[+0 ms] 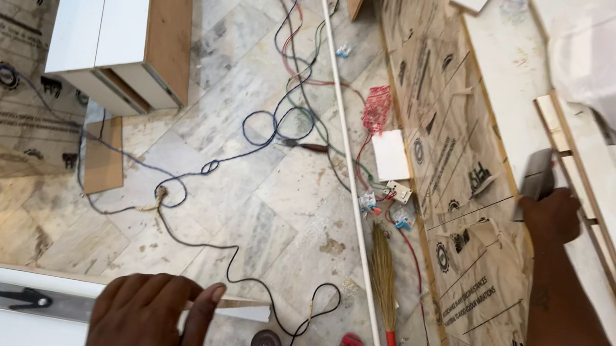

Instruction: The person sands the bottom edge of a white cabinet using an electric sander, then switches to a manual sanding block to smooth the vertical edge of the same cabinet.

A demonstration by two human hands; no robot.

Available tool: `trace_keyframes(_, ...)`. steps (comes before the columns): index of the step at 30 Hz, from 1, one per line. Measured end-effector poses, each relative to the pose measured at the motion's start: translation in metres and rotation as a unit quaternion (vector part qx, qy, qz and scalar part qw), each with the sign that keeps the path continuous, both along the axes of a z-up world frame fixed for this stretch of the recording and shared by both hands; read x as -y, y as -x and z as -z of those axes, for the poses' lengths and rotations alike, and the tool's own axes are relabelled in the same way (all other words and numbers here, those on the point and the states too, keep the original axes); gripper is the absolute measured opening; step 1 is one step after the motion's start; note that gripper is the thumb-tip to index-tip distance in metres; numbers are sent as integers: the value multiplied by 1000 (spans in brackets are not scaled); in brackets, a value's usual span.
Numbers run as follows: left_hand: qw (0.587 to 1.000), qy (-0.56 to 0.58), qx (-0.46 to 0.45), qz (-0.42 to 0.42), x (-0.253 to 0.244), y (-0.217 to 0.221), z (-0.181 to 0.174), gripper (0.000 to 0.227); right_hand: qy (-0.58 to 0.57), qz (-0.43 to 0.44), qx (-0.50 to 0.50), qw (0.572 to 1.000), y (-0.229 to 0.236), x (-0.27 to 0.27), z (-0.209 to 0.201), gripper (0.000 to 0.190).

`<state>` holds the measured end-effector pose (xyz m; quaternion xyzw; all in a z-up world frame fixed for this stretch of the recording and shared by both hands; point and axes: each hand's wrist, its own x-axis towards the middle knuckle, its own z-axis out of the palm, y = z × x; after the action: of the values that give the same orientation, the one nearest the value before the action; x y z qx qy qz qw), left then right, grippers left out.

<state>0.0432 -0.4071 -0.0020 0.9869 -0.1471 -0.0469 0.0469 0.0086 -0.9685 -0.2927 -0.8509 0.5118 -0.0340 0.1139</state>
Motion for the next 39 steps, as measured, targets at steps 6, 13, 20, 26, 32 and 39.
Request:
trace_keyframes(6,985,139,89,43,-3,19,-8,31,-495,49,377,782,23,-80,0,47)
trace_keyframes(13,941,240,114,211,-48,32,-5,37,-657,10,611,442,100,-313,-80,58)
trace_keyframes(20,901,248,84,345,-116,44,-4,52,-629,-30,728,272,176,-503,-172,50)
trace_keyframes(26,913,177,40,364,-166,46,-14,60,-607,-7,724,328,204,-598,-218,63)
trace_keyframes(32,936,100,2,337,-240,27,-23,70,-607,-47,714,344,232,-655,-232,63)
trace_keyframes(39,928,66,81,357,-355,13,-41,86,-621,-10,688,376,274,-727,-244,62)
